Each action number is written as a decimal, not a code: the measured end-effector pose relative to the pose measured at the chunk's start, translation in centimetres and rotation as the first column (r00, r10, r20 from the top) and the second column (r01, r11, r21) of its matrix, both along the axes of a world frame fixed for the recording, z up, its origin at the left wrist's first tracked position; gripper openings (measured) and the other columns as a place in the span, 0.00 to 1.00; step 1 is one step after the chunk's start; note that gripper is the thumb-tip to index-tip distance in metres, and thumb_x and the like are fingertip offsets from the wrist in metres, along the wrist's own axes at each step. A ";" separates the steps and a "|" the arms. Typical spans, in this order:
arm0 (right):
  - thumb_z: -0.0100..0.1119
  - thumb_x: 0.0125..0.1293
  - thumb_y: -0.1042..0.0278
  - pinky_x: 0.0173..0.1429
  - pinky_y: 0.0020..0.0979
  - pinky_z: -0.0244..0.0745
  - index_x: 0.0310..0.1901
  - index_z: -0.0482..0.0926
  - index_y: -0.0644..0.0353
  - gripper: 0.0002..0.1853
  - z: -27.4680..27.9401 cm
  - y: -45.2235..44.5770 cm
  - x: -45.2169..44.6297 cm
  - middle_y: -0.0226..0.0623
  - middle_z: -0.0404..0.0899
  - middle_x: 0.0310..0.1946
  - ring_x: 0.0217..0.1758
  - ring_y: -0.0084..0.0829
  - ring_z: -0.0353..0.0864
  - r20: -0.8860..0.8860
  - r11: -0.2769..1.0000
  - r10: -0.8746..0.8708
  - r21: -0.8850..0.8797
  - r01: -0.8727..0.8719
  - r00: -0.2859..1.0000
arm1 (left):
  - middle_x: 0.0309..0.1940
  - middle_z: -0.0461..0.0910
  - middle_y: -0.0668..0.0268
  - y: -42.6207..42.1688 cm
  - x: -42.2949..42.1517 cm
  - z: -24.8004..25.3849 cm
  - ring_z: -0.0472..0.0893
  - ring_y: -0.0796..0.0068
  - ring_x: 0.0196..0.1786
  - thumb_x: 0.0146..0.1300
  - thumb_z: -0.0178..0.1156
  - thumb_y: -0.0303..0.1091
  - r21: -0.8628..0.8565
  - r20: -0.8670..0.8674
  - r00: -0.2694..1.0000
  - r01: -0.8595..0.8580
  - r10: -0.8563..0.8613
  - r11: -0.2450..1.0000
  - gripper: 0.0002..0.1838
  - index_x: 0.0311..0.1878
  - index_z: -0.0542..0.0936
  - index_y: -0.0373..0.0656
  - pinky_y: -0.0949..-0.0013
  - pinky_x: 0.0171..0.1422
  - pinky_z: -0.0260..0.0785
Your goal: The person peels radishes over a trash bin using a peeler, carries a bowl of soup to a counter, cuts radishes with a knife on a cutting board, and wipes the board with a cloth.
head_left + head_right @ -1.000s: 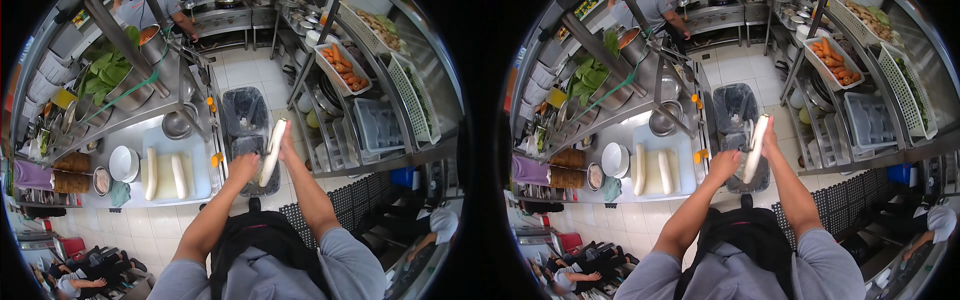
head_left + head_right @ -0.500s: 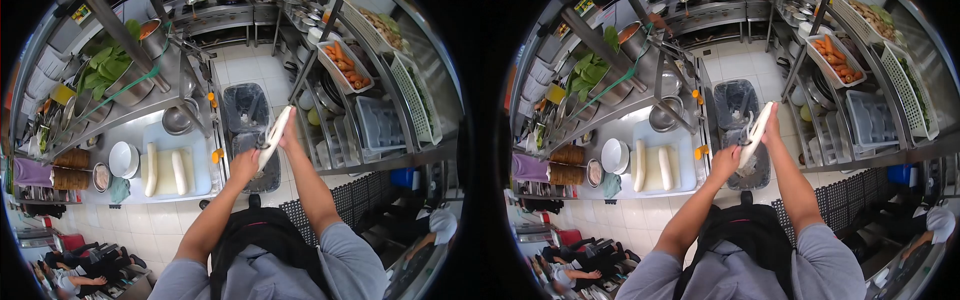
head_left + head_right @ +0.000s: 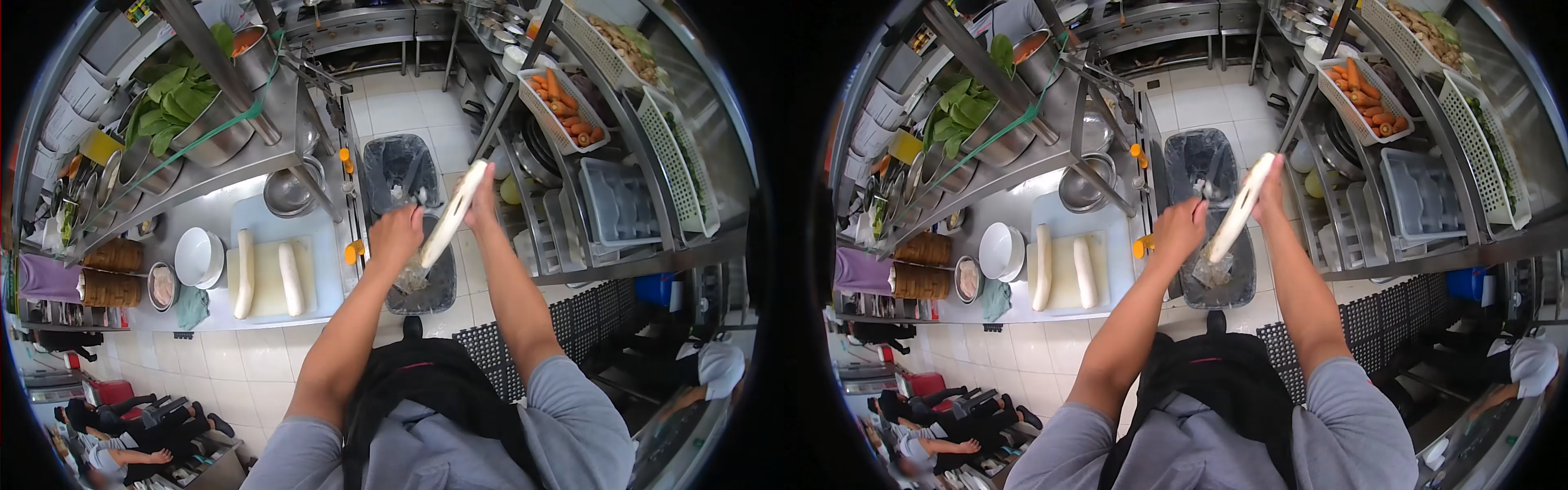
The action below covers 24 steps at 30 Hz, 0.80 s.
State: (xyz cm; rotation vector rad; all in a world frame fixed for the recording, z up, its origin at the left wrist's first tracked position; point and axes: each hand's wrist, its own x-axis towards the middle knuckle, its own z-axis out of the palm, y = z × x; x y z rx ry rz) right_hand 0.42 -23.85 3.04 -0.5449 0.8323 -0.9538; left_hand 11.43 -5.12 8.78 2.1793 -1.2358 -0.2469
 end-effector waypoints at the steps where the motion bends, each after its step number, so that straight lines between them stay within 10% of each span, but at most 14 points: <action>1: 0.42 0.68 0.19 0.33 0.39 0.77 0.42 0.75 0.54 0.38 0.2 0.9 0.1 0.35 0.76 0.25 0.27 0.33 0.78 -0.039 0.994 0.109 -0.023 -0.110 0.993 | 0.34 0.86 0.50 -1.1 0.2 1.0 0.84 0.41 0.39 0.72 0.57 0.46 -0.001 -0.002 1.000 0.002 -0.002 1.000 0.15 0.40 0.84 0.45 0.44 0.41 0.76; 16: 0.40 0.71 0.20 0.42 0.33 0.75 0.47 0.79 0.60 0.42 -1.0 4.3 1.4 0.33 0.80 0.38 0.41 0.27 0.78 -0.321 0.876 0.409 -0.124 -0.466 0.854 | 0.34 0.84 0.46 -2.6 0.9 2.4 0.82 0.37 0.41 0.73 0.55 0.46 -0.015 -0.164 0.986 -0.036 0.033 0.999 0.17 0.40 0.84 0.43 0.41 0.45 0.74; 24: 0.38 0.68 0.17 0.32 0.36 0.76 0.35 0.77 0.56 0.42 -0.4 1.4 2.0 0.35 0.76 0.23 0.26 0.30 0.77 -0.194 0.988 0.155 0.007 -0.156 0.969 | 0.31 0.84 0.48 7.3 -3.9 -7.1 0.82 0.38 0.36 0.72 0.56 0.44 0.047 -0.128 0.992 -0.014 0.020 0.999 0.15 0.36 0.82 0.43 0.41 0.39 0.74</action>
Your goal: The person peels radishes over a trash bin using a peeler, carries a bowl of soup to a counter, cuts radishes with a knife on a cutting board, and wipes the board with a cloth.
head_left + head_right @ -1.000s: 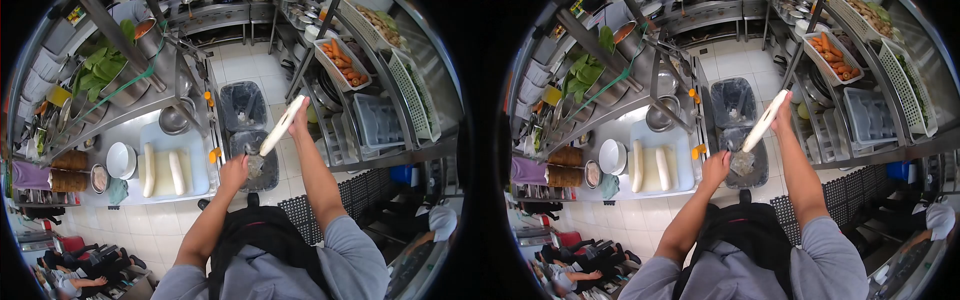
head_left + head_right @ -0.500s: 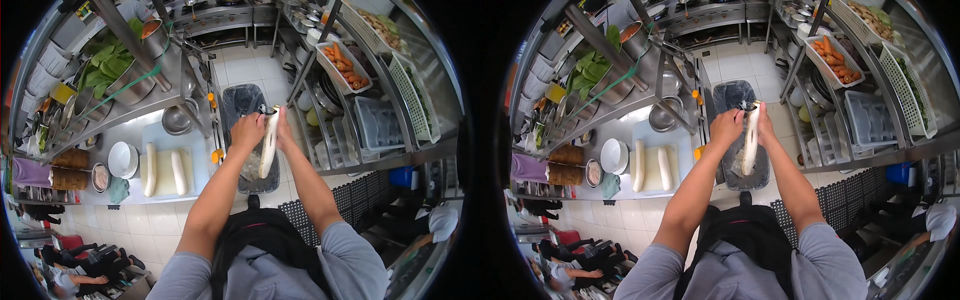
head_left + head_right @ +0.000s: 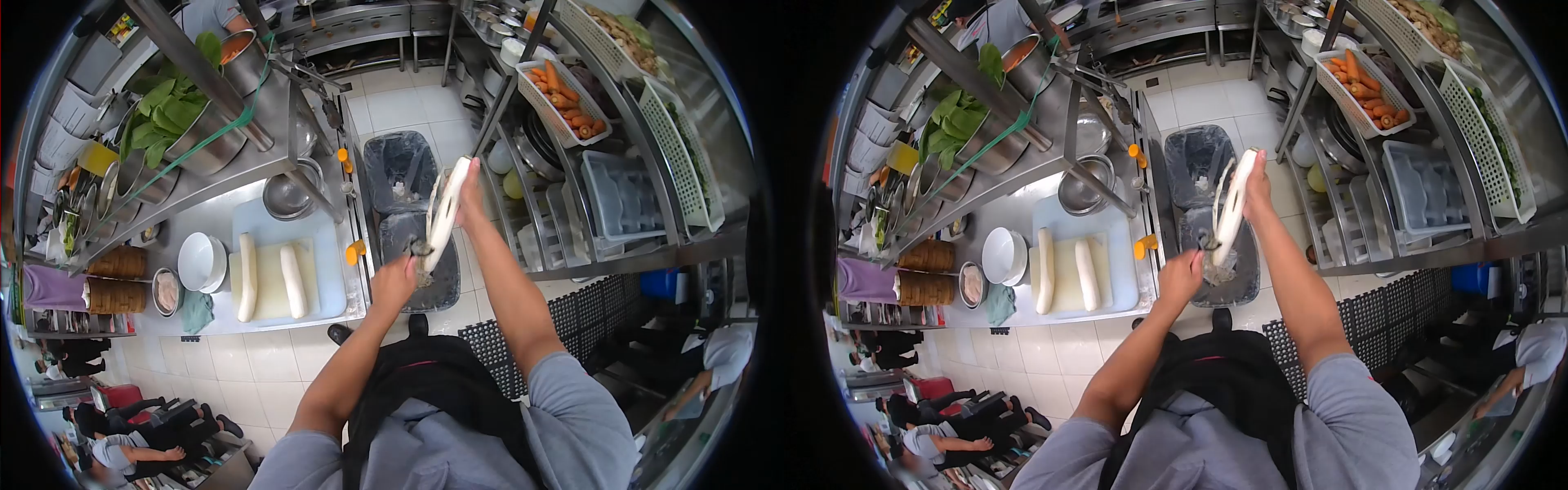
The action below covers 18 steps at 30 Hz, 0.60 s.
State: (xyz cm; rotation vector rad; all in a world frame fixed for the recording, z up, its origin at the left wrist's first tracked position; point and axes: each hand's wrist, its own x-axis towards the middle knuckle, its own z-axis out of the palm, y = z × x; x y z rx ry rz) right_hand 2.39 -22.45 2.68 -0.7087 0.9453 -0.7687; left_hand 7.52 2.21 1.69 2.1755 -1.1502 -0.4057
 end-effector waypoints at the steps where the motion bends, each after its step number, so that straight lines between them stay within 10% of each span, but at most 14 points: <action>1: 0.38 0.68 0.17 0.32 0.36 0.76 0.35 0.77 0.56 0.42 -0.3 -0.6 -0.1 0.35 0.76 0.24 0.26 0.31 0.77 -0.023 0.996 -0.065 -0.057 0.064 0.998 | 0.31 0.84 0.49 1.2 0.0 -2.2 0.83 0.39 0.36 0.72 0.57 0.44 0.044 0.022 1.000 0.013 -0.014 0.999 0.15 0.36 0.82 0.43 0.42 0.39 0.74; 18: 0.40 0.65 0.15 0.32 0.33 0.77 0.42 0.77 0.54 0.42 -0.6 2.1 0.1 0.33 0.76 0.27 0.27 0.29 0.79 0.030 0.952 0.304 -0.023 -0.304 0.952 | 0.35 0.85 0.47 -10.6 5.0 10.2 0.82 0.36 0.41 0.73 0.55 0.46 -0.051 -0.031 0.999 -0.011 0.010 0.999 0.17 0.40 0.86 0.45 0.41 0.45 0.74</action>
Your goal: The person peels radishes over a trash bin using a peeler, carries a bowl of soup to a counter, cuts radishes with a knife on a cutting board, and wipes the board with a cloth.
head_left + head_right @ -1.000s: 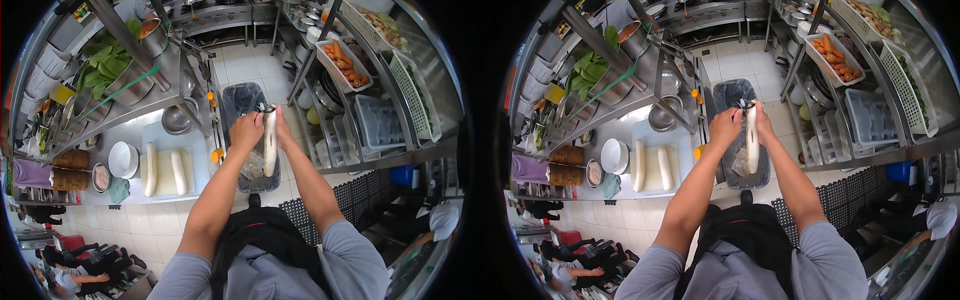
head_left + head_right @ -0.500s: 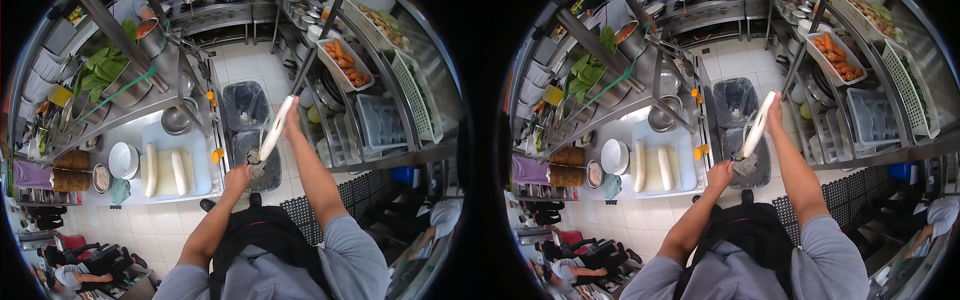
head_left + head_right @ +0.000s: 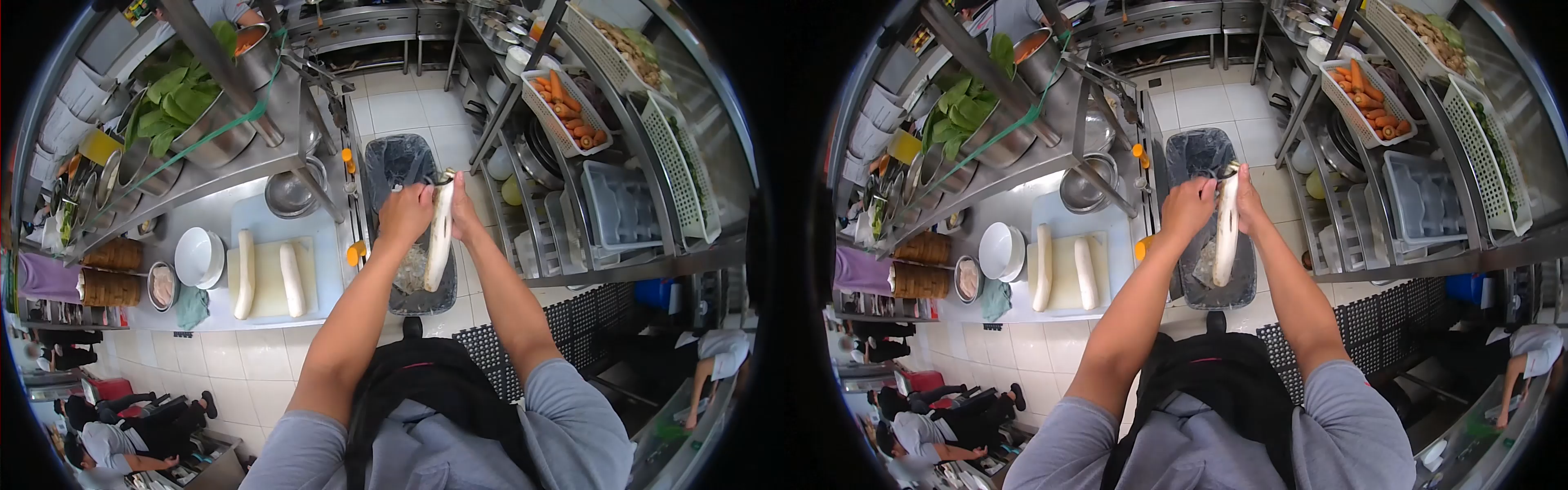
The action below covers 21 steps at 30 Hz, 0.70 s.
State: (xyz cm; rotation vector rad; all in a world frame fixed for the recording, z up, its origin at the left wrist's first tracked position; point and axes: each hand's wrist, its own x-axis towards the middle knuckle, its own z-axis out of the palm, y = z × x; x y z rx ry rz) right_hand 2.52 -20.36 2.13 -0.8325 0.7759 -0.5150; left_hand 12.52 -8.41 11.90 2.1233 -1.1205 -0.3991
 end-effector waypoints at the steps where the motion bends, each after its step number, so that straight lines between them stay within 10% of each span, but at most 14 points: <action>1: 0.39 0.65 0.15 0.31 0.32 0.77 0.41 0.77 0.54 0.42 0.1 -0.1 -0.1 0.33 0.76 0.26 0.27 0.29 0.79 -0.006 0.999 -0.016 0.042 0.016 1.000 | 0.35 0.84 0.47 0.6 -0.3 -0.3 0.82 0.36 0.40 0.73 0.55 0.46 -0.025 -0.014 1.000 0.016 -0.016 1.000 0.16 0.40 0.85 0.45 0.41 0.45 0.75; 10: 0.43 0.66 0.17 0.40 0.42 0.81 0.55 0.73 0.62 0.46 -1.9 -5.1 -2.1 0.43 0.79 0.40 0.37 0.39 0.82 0.000 0.880 -0.473 0.047 0.472 0.881 | 0.30 0.83 0.49 14.1 -5.5 -14.0 0.83 0.40 0.36 0.72 0.56 0.43 0.170 0.057 0.997 0.041 -0.051 0.985 0.14 0.36 0.82 0.45 0.43 0.38 0.74; 12: 0.44 0.67 0.18 0.52 0.47 0.81 0.71 0.64 0.63 0.52 -1.4 -5.4 -2.4 0.49 0.76 0.52 0.47 0.45 0.81 0.011 0.829 -0.551 0.120 0.546 0.835 | 0.31 0.84 0.50 13.4 -4.7 -13.0 0.83 0.41 0.36 0.73 0.56 0.43 0.143 0.064 0.998 0.019 -0.029 0.990 0.14 0.36 0.82 0.44 0.44 0.38 0.75; 21: 0.43 0.68 0.19 0.59 0.48 0.78 0.70 0.67 0.62 0.50 -1.5 -5.7 -1.2 0.48 0.76 0.59 0.57 0.45 0.80 -0.044 0.837 -0.541 0.075 0.543 0.840 | 0.32 0.85 0.55 8.4 -3.1 -9.6 0.84 0.46 0.33 0.72 0.57 0.44 0.024 0.254 0.961 0.103 -0.106 0.994 0.14 0.36 0.82 0.44 0.48 0.34 0.75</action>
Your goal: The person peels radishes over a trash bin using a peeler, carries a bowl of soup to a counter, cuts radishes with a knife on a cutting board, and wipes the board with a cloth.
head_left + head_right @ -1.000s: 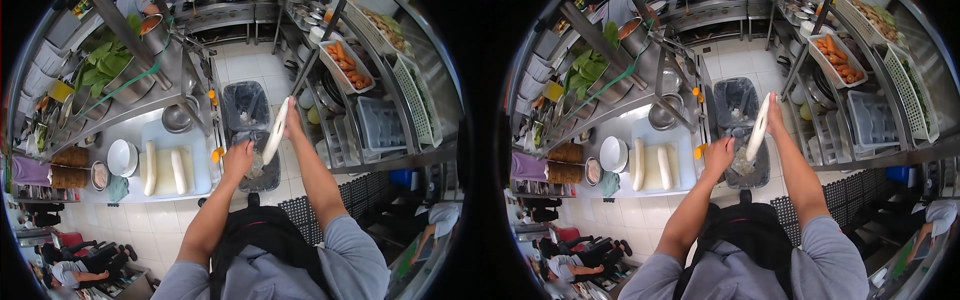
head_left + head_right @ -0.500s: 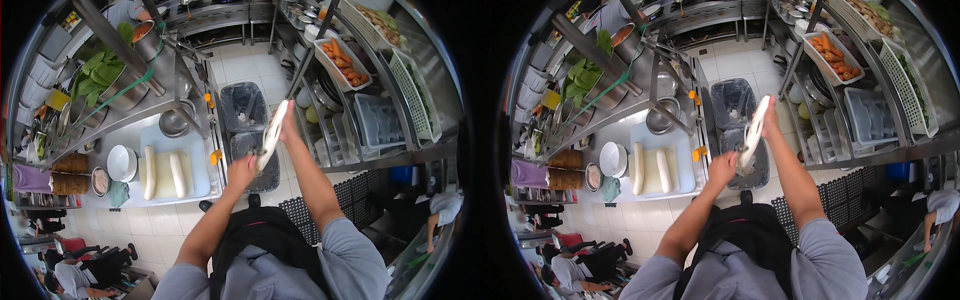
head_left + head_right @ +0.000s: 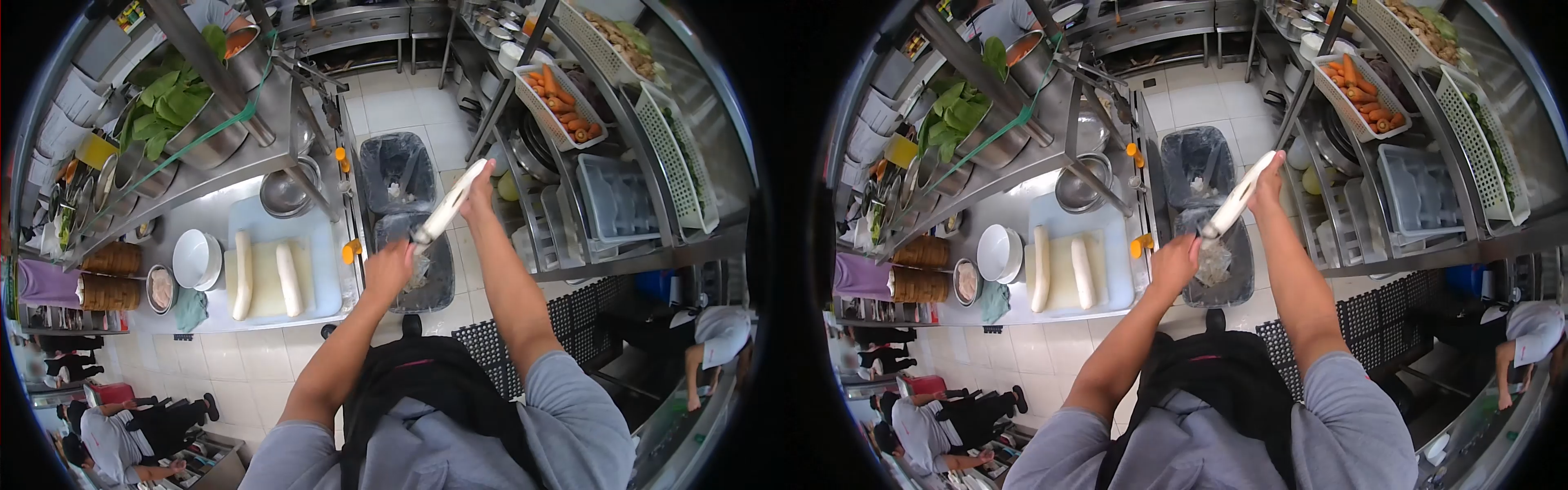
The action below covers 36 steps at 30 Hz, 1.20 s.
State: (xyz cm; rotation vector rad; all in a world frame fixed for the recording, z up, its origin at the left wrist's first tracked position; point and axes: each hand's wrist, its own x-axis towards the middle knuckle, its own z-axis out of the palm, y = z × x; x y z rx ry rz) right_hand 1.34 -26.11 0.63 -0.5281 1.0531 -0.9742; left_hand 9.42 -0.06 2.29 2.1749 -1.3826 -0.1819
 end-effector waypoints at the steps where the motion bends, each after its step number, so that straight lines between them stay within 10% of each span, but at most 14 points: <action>1: 0.43 0.68 0.19 0.59 0.48 0.78 0.70 0.67 0.62 0.50 -0.6 -1.1 -0.2 0.48 0.76 0.59 0.57 0.45 0.80 0.005 1.000 -0.006 -0.005 0.007 1.000 | 0.32 0.85 0.56 1.6 -0.3 -1.3 0.84 0.47 0.33 0.72 0.58 0.45 0.060 0.018 1.000 -0.014 0.013 0.998 0.14 0.37 0.82 0.45 0.49 0.33 0.75; 6: 0.40 0.72 0.22 0.65 0.45 0.74 0.70 0.66 0.64 0.47 2.2 -1.2 -2.2 0.48 0.76 0.60 0.59 0.45 0.79 -0.055 0.988 -0.141 0.048 0.144 0.988 | 0.33 0.84 0.60 5.2 -0.4 -4.4 0.85 0.53 0.30 0.73 0.55 0.45 0.200 0.090 0.995 -0.053 0.035 0.978 0.15 0.37 0.82 0.46 0.53 0.31 0.77; 12: 0.43 0.73 0.25 0.70 0.43 0.70 0.71 0.64 0.67 0.46 -0.1 0.8 -1.6 0.50 0.74 0.64 0.65 0.45 0.76 -0.110 0.986 -0.156 -0.081 0.147 0.982 | 0.30 0.83 0.58 0.6 -0.3 0.7 0.84 0.50 0.31 0.73 0.57 0.45 -0.026 0.075 0.997 0.008 -0.006 1.000 0.14 0.36 0.81 0.45 0.50 0.32 0.76; 20: 0.44 0.72 0.24 0.67 0.43 0.72 0.68 0.67 0.69 0.47 -1.1 -1.1 -3.8 0.50 0.75 0.61 0.62 0.44 0.77 -0.075 0.973 -0.225 -0.072 0.219 0.972 | 0.31 0.84 0.57 4.7 0.4 -3.9 0.85 0.50 0.30 0.73 0.56 0.47 0.290 0.094 0.996 -0.023 -0.005 0.957 0.16 0.37 0.83 0.45 0.50 0.32 0.77; 23: 0.41 0.72 0.23 0.44 0.40 0.80 0.50 0.77 0.61 0.41 2.1 1.6 -4.0 0.41 0.79 0.35 0.36 0.38 0.82 -0.126 0.998 0.013 0.060 -0.006 0.992 | 0.34 0.86 0.55 2.2 0.0 -0.2 0.85 0.47 0.36 0.71 0.59 0.46 0.093 -0.019 0.997 -0.073 0.075 0.993 0.14 0.41 0.85 0.46 0.48 0.37 0.77; 26: 0.39 0.72 0.22 0.38 0.37 0.79 0.43 0.78 0.59 0.40 0.4 3.7 -2.8 0.38 0.79 0.30 0.29 0.36 0.80 0.025 0.972 0.231 -0.041 -0.230 0.973 | 0.35 0.86 0.52 -2.7 0.2 4.8 0.85 0.43 0.39 0.72 0.57 0.45 -0.028 -0.130 0.990 -0.066 0.062 0.997 0.14 0.43 0.86 0.47 0.45 0.41 0.76; 36: 0.36 0.76 0.26 0.55 0.39 0.79 0.51 0.78 0.59 0.38 1.5 8.8 -0.8 0.40 0.83 0.44 0.48 0.34 0.83 -0.050 0.873 0.487 0.020 -0.487 0.872 | 0.35 0.86 0.48 -7.2 0.8 9.2 0.84 0.37 0.41 0.72 0.55 0.48 0.108 -0.190 0.972 -0.119 0.138 0.987 0.17 0.41 0.87 0.48 0.41 0.46 0.75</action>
